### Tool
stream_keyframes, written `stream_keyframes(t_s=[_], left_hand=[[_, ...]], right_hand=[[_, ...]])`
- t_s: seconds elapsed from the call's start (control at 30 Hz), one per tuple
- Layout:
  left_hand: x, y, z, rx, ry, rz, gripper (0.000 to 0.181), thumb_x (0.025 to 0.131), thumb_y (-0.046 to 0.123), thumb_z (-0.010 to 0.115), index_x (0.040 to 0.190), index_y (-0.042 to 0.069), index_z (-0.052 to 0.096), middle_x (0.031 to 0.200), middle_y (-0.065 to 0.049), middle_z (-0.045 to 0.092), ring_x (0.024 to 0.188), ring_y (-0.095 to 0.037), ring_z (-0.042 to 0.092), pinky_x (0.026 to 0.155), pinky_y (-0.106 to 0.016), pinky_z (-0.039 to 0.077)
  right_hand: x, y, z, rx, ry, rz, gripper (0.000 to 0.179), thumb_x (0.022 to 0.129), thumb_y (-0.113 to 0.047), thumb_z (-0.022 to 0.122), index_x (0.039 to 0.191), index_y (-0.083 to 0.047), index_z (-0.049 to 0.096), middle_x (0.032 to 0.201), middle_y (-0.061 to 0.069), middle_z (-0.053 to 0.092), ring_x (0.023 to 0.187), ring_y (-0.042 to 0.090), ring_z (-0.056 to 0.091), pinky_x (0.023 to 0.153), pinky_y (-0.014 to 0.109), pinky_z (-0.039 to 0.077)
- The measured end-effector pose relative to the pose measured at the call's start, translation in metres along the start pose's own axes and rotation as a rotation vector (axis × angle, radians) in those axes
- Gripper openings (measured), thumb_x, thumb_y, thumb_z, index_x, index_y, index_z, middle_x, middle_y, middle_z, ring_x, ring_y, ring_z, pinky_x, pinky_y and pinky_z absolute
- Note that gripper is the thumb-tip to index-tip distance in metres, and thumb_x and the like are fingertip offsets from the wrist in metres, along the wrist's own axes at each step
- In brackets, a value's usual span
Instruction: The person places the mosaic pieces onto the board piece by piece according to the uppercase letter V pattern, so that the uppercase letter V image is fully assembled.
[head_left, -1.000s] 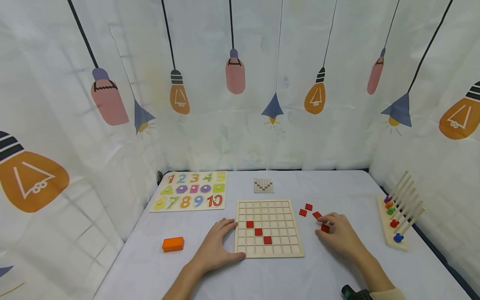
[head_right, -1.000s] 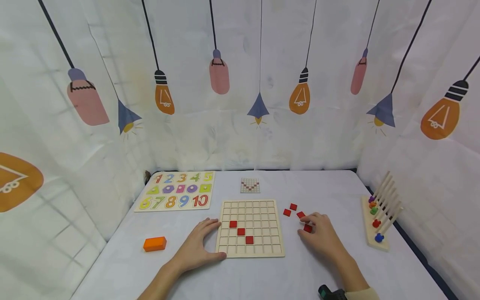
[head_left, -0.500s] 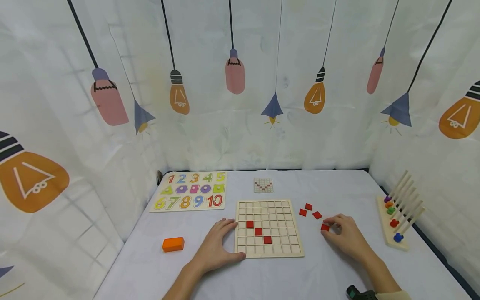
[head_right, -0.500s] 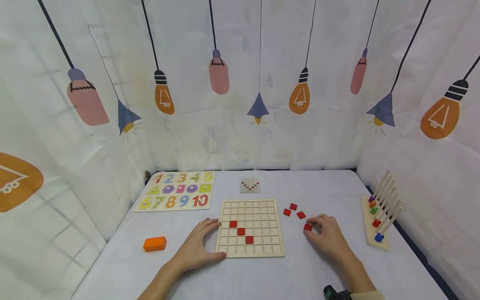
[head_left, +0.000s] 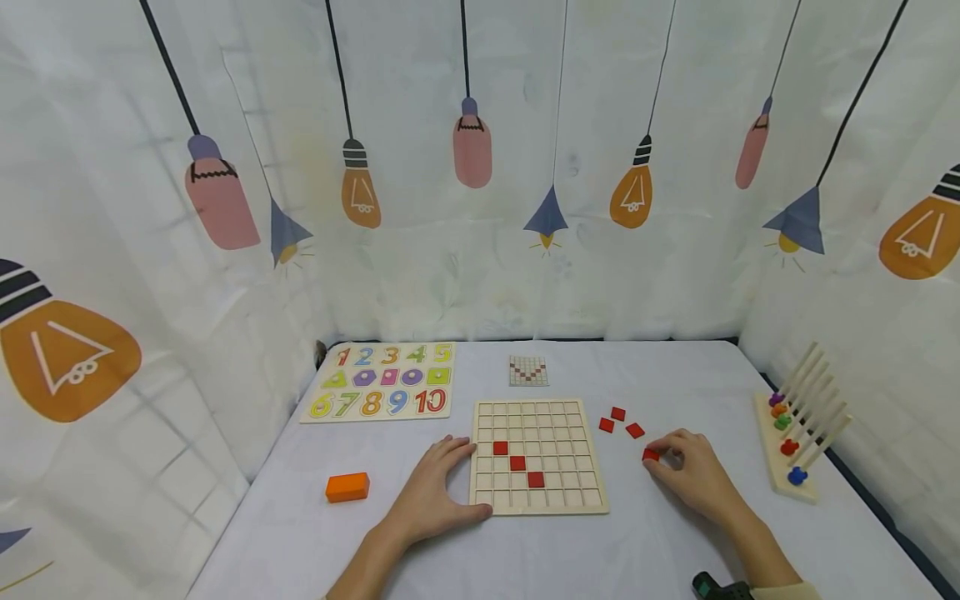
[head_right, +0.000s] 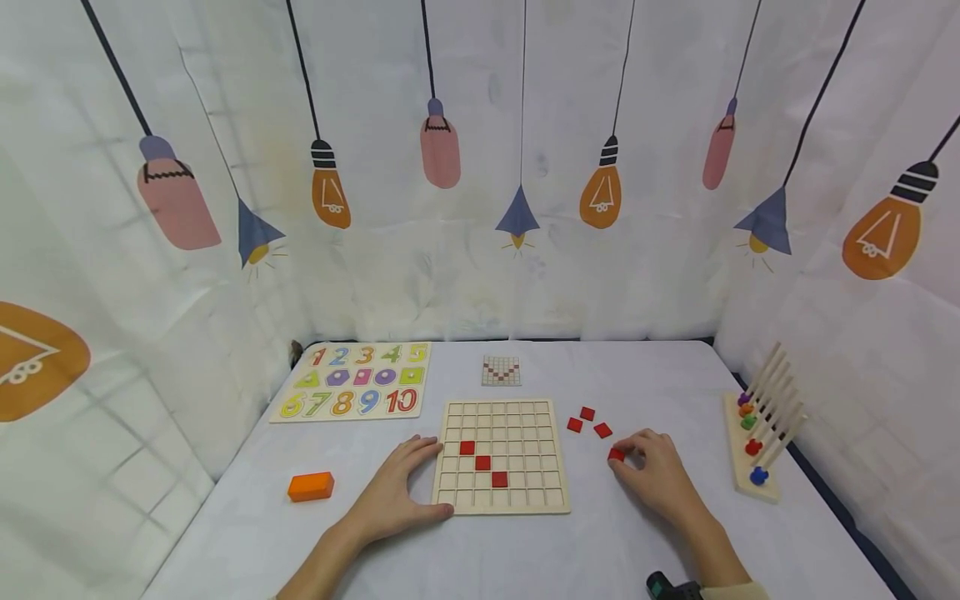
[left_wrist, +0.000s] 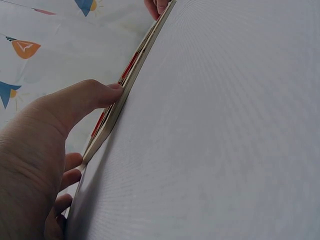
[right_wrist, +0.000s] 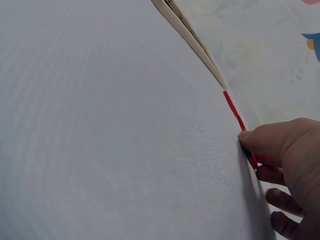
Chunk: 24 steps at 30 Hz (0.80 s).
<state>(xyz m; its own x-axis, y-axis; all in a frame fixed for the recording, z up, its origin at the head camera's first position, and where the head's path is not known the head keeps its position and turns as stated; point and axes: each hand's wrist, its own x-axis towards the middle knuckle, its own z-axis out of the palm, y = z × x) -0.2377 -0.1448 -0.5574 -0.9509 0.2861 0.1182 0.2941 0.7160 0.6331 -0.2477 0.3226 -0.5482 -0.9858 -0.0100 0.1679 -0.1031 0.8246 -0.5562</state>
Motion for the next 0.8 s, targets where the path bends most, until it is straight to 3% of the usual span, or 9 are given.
stream_keyframes(t_s=[0.4,0.8], left_hand=[[0.0,-0.001,-0.001,-0.001,0.004,0.009,0.105,0.071,0.073,0.093,0.159,0.027,0.061,0.17,0.006,0.053,0.167,-0.032,0.037,0.135,-0.065,0.034],[0.0,-0.001,-0.001,0.0,0.004,0.009,0.104,0.071,0.074,0.092,0.159,0.027,0.061,0.17,0.006,0.053,0.167,-0.033,0.037,0.135,-0.065,0.034]], right_hand=[[0.001,-0.004,0.001,-0.017,0.039,-0.014,0.023,0.096,-0.033,0.089,0.115,-0.02,0.083,0.118,0.002,0.076,0.112,0.026,0.06,0.09,0.039,0.056],[0.006,-0.028,0.003,0.009,0.041,-0.04,0.02,0.097,-0.026,0.087,0.115,-0.02,0.083,0.114,-0.002,0.076,0.111,0.024,0.059,0.091,0.043,0.056]])
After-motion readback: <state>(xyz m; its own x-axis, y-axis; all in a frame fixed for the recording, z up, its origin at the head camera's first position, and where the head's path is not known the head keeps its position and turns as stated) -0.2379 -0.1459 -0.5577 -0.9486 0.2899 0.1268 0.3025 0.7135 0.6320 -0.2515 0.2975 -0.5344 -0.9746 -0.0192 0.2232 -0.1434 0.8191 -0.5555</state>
